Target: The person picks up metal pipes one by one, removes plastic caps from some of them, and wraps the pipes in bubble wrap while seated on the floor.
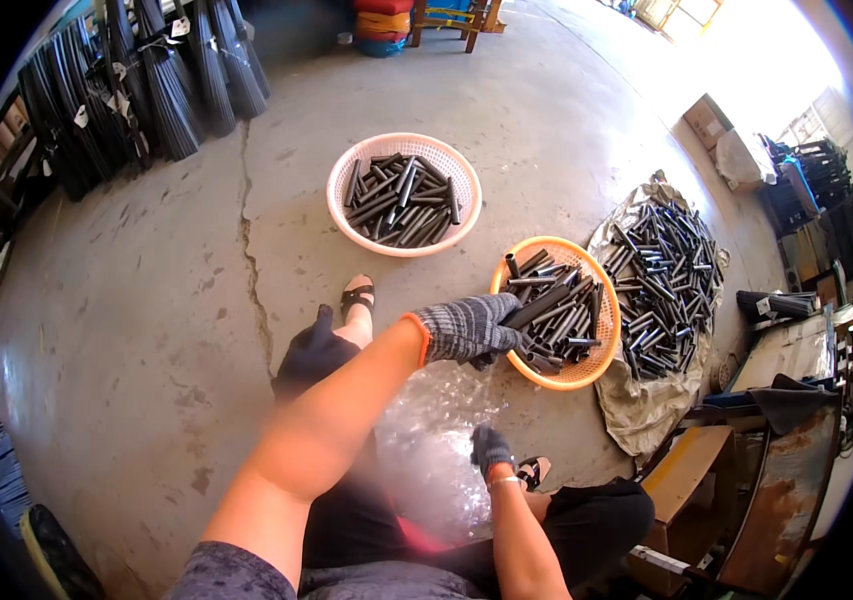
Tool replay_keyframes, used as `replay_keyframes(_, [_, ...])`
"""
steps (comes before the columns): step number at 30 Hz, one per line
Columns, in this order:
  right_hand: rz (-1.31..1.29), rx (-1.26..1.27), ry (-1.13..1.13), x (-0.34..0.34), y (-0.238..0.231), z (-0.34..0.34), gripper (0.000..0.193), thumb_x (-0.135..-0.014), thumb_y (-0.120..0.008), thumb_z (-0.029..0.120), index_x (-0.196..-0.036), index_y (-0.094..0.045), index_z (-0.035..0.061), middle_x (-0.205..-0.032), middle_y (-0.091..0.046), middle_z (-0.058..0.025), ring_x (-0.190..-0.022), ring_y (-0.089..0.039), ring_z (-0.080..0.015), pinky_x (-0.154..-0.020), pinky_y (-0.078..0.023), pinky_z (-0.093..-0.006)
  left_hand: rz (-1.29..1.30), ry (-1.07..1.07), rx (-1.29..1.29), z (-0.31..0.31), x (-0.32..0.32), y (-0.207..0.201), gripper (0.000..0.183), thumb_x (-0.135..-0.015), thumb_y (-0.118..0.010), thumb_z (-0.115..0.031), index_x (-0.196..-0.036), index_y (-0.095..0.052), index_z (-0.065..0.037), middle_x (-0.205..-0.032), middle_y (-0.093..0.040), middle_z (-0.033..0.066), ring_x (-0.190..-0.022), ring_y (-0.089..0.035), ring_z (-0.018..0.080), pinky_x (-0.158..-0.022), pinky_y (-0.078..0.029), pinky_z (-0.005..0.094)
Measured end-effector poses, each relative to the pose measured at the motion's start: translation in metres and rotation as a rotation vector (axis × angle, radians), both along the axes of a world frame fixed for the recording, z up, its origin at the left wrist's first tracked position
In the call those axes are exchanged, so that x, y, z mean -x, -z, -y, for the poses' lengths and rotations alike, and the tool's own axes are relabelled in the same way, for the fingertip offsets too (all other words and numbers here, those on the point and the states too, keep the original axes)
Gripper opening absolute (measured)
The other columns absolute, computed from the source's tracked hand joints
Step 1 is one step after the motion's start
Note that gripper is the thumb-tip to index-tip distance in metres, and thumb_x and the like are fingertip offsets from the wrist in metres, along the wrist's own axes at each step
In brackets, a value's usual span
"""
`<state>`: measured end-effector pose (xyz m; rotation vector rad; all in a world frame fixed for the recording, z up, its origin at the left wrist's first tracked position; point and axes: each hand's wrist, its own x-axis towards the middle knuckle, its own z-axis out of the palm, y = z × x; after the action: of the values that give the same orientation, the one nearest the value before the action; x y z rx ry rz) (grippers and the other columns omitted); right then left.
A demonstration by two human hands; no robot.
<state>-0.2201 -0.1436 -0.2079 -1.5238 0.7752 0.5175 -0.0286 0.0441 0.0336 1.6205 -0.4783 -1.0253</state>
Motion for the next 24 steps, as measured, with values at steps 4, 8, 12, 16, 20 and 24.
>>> replay_keyframes(4, [0.228, 0.031, 0.083, -0.021, -0.013, 0.002, 0.042, -0.092, -0.053, 0.029, -0.126, -0.041, 0.0082, -0.115, -0.054, -0.0102, -0.060, -0.060, -0.0223, -0.043, -0.045, -0.0296, 0.008, -0.032, 0.012, -0.007, 0.003, 0.000, 0.021, -0.086, -0.054, -0.017, -0.102, -0.050, -0.005, -0.071, -0.055, 0.0036, -0.056, -0.056, 0.0118, -0.048, -0.044, 0.0250])
replay_keyframes(8, [0.824, -0.259, 0.020, -0.103, -0.168, -0.037, 0.038, -0.093, -0.051, 0.034, -0.118, -0.044, 0.0062, -0.099, -0.058, -0.0100, -0.059, -0.059, -0.0198, -0.044, -0.045, -0.0270, -0.014, -0.004, 0.047, 0.001, -0.002, -0.001, 0.021, -0.085, -0.055, -0.017, -0.102, -0.051, -0.004, -0.074, -0.058, 0.0048, -0.055, -0.056, 0.0113, -0.047, -0.044, 0.0237])
replay_keyframes(12, [0.618, -0.395, -0.088, -0.106, -0.150, -0.043, 0.031, -0.091, -0.054, 0.039, -0.090, -0.052, 0.0086, -0.068, -0.052, -0.0041, -0.057, -0.055, -0.0171, -0.048, -0.044, -0.0284, -0.028, -0.059, 0.055, 0.001, -0.005, 0.001, 0.021, -0.087, -0.054, -0.016, -0.101, -0.050, -0.002, -0.077, -0.059, 0.0065, -0.056, -0.058, 0.0124, -0.047, -0.046, 0.0249])
replay_keyframes(16, [0.204, -0.357, 0.270, -0.032, -0.009, -0.011, 0.029, -0.089, -0.054, 0.040, -0.092, -0.053, 0.0111, -0.073, -0.055, -0.0049, -0.054, -0.055, -0.0188, -0.045, -0.042, -0.0289, -0.035, -0.044, 0.043, 0.003, -0.001, -0.001, 0.019, -0.087, -0.054, -0.014, -0.101, -0.049, -0.002, -0.073, -0.056, 0.0049, -0.060, -0.058, 0.0126, -0.052, -0.048, 0.0255])
replay_keyframes(20, [0.070, -0.228, 0.393, -0.018, -0.001, 0.007, 0.037, -0.090, -0.049, 0.046, -0.103, -0.053, 0.0118, -0.082, -0.059, -0.0048, -0.051, -0.057, -0.0181, -0.041, -0.040, -0.0267, 0.003, -0.047, 0.116, -0.004, -0.005, 0.007, 0.016, -0.087, -0.053, -0.014, -0.099, -0.049, -0.003, -0.073, -0.055, 0.0040, -0.059, -0.057, 0.0117, -0.051, -0.047, 0.0246])
replay_keyframes(24, [0.621, -0.204, 0.090, -0.084, -0.147, -0.030, 0.038, -0.092, -0.050, 0.041, -0.113, -0.051, 0.0087, -0.082, -0.059, -0.0050, -0.054, -0.055, -0.0132, -0.043, -0.039, -0.0217, 0.140, -0.052, 0.098, 0.009, -0.005, 0.014, 0.016, -0.087, -0.055, -0.016, -0.096, -0.050, -0.003, -0.074, -0.055, 0.0046, -0.058, -0.055, 0.0116, -0.052, -0.046, 0.0262])
